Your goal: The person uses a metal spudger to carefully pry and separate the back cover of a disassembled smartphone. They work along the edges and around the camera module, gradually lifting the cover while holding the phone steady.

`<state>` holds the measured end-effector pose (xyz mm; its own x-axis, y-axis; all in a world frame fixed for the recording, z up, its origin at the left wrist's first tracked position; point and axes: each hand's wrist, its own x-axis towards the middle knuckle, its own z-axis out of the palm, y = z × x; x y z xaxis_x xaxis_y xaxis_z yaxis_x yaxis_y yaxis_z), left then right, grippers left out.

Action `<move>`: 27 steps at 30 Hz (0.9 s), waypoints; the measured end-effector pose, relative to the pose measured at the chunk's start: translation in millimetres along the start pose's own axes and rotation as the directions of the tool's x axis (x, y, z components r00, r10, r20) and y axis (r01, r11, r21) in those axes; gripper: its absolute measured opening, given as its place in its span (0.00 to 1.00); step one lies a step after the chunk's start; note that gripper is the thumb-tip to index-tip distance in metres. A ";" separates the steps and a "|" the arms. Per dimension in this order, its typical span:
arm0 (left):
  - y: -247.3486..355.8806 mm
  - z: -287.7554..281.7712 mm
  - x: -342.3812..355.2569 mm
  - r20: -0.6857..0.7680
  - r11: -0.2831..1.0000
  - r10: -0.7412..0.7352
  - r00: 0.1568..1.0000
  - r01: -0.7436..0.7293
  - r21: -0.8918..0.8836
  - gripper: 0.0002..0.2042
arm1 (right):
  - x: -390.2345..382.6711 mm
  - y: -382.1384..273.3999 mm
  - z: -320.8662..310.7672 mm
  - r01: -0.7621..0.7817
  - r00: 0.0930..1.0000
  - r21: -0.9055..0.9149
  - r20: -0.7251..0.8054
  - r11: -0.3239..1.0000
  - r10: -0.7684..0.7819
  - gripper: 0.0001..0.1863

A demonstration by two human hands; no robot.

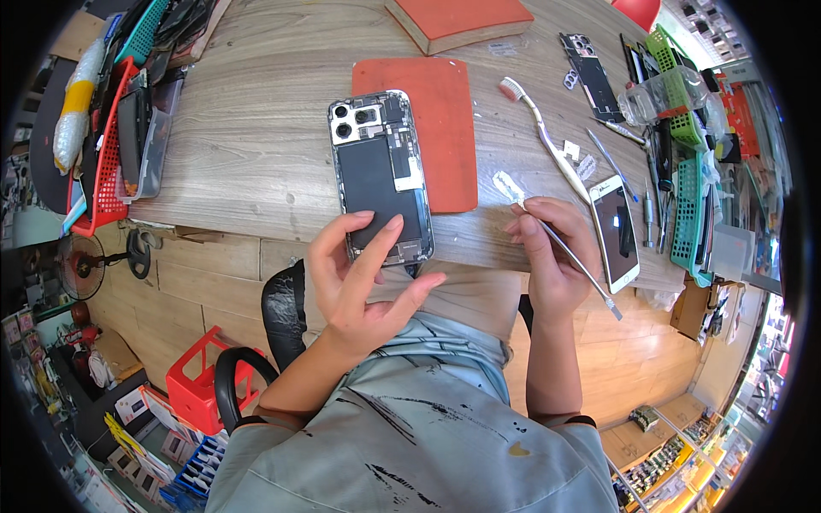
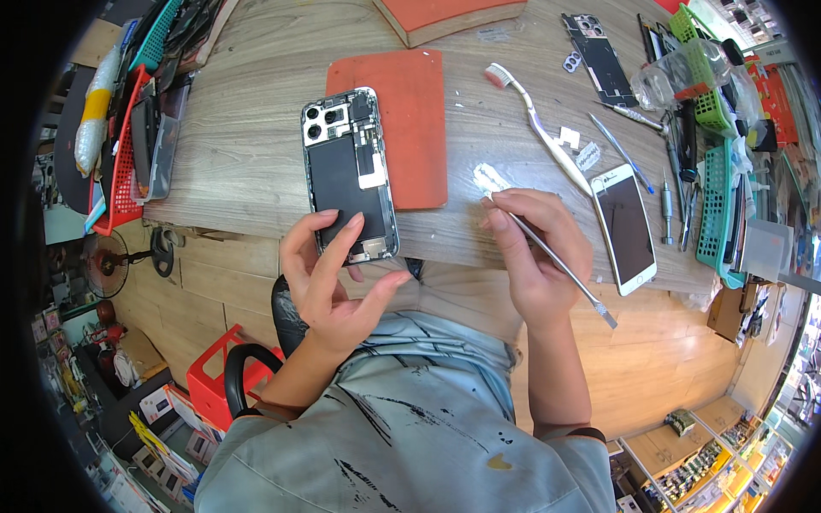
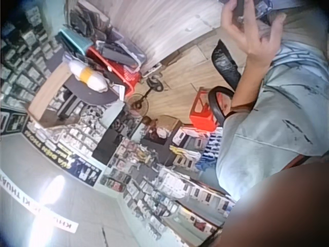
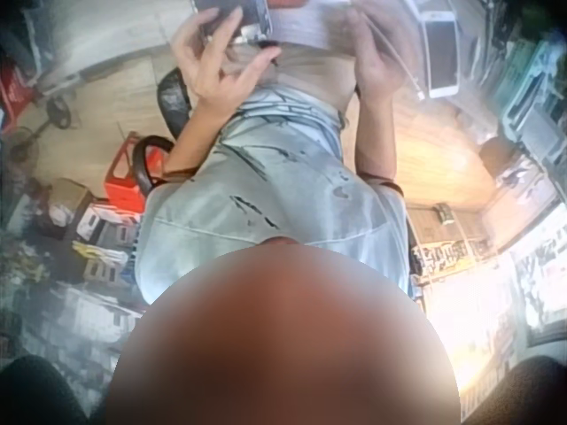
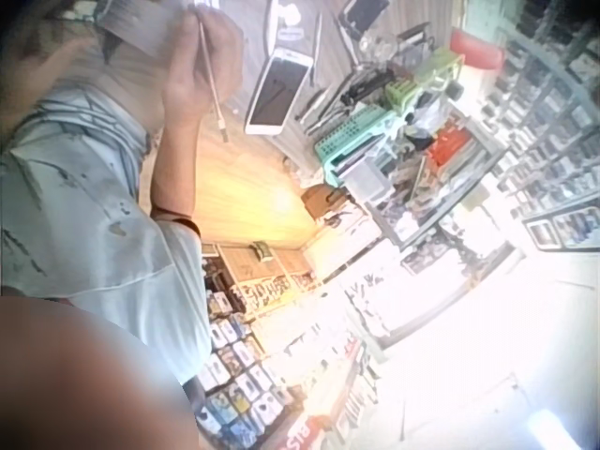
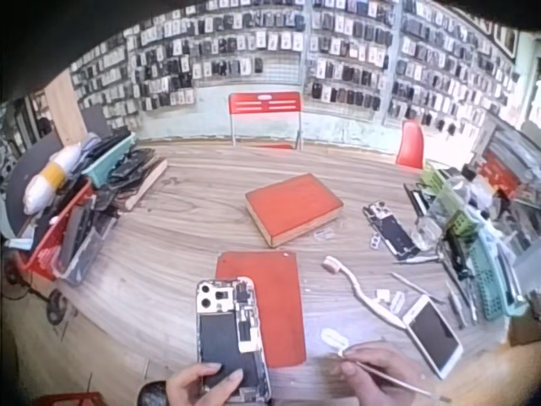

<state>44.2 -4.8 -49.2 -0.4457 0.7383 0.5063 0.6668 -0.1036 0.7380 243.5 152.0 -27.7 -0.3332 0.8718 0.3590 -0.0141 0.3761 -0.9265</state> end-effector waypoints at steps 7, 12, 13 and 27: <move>-3.9 -4.8 -4.7 -0.315 0.983 -0.137 0.939 0.089 -0.160 0.28 | 0.6 -24.1 -7.1 0.105 0.985 -0.076 0.146 0.992 -0.093 0.10; 13.2 -35.9 14.0 -0.079 0.989 0.114 0.990 -0.121 -0.089 0.19 | 7.4 -61.8 -0.2 0.286 0.851 -0.018 0.464 0.958 -0.245 0.08; 17.7 -39.0 17.6 -0.012 0.979 0.154 0.988 -0.154 -0.131 0.18 | 7.7 -66.2 5.4 0.306 0.829 0.006 0.490 0.952 -0.269 0.06; 6.0 -58.1 25.8 0.147 0.938 0.158 0.977 -0.102 -0.332 0.10 | 26.1 -73.9 33.7 0.247 0.711 0.167 0.638 0.954 -0.296 0.06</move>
<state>2.0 -25.1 -5.7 -0.2423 0.8022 0.5456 0.4724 -0.3937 0.7886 204.1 136.4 46.3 -0.8341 0.3084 0.4574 -0.2536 0.5219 -0.8144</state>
